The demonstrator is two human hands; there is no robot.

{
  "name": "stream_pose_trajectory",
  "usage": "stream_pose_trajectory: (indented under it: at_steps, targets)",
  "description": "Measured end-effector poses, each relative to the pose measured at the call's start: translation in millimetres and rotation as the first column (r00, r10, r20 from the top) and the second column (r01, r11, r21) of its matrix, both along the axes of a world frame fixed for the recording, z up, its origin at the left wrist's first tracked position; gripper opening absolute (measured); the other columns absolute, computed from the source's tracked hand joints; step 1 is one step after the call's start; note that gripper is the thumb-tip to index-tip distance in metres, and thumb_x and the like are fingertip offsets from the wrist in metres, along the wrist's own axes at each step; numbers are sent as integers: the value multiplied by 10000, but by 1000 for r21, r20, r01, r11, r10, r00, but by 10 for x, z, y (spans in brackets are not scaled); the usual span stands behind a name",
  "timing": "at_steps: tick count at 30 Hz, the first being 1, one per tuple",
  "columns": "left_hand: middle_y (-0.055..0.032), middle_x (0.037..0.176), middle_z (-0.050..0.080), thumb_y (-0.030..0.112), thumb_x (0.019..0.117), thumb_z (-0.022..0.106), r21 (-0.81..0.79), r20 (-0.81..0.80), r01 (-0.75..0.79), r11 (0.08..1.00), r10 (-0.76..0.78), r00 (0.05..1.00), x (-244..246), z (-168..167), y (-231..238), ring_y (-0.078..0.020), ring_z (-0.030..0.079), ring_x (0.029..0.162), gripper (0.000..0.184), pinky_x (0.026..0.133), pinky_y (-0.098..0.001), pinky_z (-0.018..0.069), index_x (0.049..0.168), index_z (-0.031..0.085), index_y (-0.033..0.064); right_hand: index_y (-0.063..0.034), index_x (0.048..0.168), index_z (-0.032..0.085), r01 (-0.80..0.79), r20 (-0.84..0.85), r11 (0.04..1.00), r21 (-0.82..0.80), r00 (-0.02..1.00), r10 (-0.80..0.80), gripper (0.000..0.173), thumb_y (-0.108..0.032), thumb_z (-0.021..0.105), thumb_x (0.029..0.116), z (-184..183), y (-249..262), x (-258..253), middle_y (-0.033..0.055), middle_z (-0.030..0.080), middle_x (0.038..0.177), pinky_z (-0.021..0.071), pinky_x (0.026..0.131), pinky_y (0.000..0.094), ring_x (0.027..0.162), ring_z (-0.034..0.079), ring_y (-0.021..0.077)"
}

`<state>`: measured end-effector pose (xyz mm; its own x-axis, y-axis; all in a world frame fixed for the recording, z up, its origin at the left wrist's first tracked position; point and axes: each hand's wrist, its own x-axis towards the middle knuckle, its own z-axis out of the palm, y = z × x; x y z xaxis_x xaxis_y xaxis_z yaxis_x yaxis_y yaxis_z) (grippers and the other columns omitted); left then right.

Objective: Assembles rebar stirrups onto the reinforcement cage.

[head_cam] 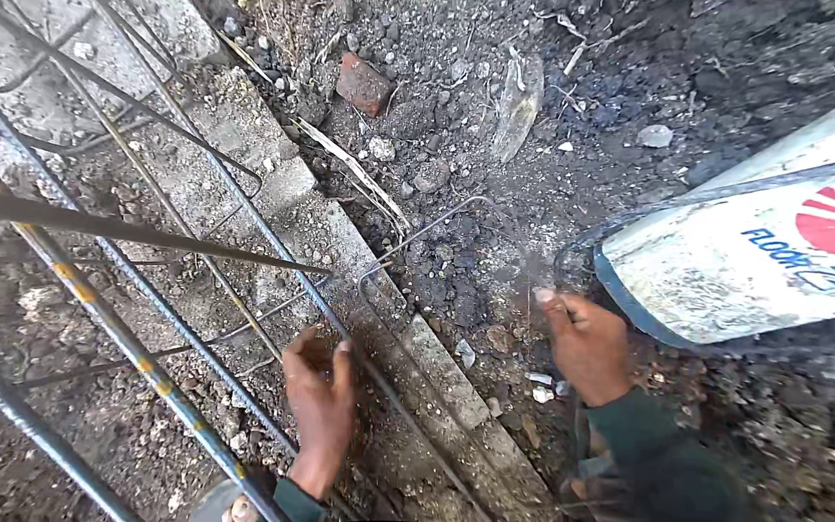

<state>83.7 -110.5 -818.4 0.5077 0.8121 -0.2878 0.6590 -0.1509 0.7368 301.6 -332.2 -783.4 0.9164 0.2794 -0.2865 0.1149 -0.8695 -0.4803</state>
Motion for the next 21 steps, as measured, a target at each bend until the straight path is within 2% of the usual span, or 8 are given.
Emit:
stream_pose_trajectory:
  at_steps: [3, 5, 7, 11, 13, 17, 21]
  targets:
    - [-107, 1052, 707, 99, 1004, 517, -350, 47, -144, 926, 171, 984, -109, -107, 56, -152, 725, 882, 289, 797, -335, 630, 1245, 576, -49, -99, 697, 558, -6, -74, 1000, -13, 997, 5, 519, -484, 486, 1038, -165, -52, -39, 3, 438, 550, 394, 488, 425, 493, 459, 165]
    - [-124, 1077, 721, 42, 1001, 418, -541, 57, -150, 828, 214, 975, -48, -95, 28, -181, 740, 903, 315, 820, -353, 637, 1246, 585, -65, -111, 686, 550, -8, -89, 1000, 25, 996, 10, 504, -473, 496, 1033, -192, -67, -66, -24, 423, 550, 380, 484, 377, 488, 436, 122]
    - [-159, 1172, 715, -6, 980, 377, -651, 55, -132, 748, 220, 974, 39, -87, -12, -215, 735, 995, 371, 875, -365, 621, 1288, 574, -69, -130, 696, 573, 8, -105, 997, 74, 994, 0, 479, -471, 499, 1025, -186, -100, -78, -56, 435, 558, 380, 479, 319, 485, 426, 75]
    - [-164, 1184, 709, -63, 945, 391, -743, 72, -105, 662, 234, 970, 133, -153, 93, -225, 719, 1021, 479, 894, -379, 599, 1406, 516, -31, -192, 662, 540, 47, -155, 984, 170, 988, -21, 442, -467, 521, 1007, -108, -126, -58, -94, 425, 540, 345, 441, 244, 451, 391, 28]
    - [-155, 1179, 719, -54, 944, 402, -771, 93, -70, 633, 220, 971, 105, -161, 177, -217, 706, 1032, 443, 910, -373, 579, 1356, 564, -35, -201, 658, 539, 37, -161, 981, 193, 987, -5, 437, -472, 527, 1002, -67, -110, -90, -106, 414, 537, 340, 440, 234, 450, 382, 15]
    - [-178, 1154, 718, -4, 993, 335, -810, 115, -52, 583, 246, 962, 26, -133, 328, -232, 716, 1025, 381, 938, -390, 583, 1254, 602, -76, -209, 655, 535, 42, -148, 973, 227, 989, -9, 446, -490, 539, 1001, -6, -74, -206, -117, 417, 542, 349, 438, 218, 457, 389, -2]
    - [-169, 1006, 737, 38, 1051, 292, -816, 62, -126, 564, 302, 951, 86, -109, 315, -234, 733, 920, 357, 856, -374, 607, 1157, 616, -69, -188, 682, 563, 38, -96, 984, 176, 995, -21, 457, -512, 525, 1002, 57, -59, -298, -112, 437, 570, 379, 464, 235, 488, 427, 4]
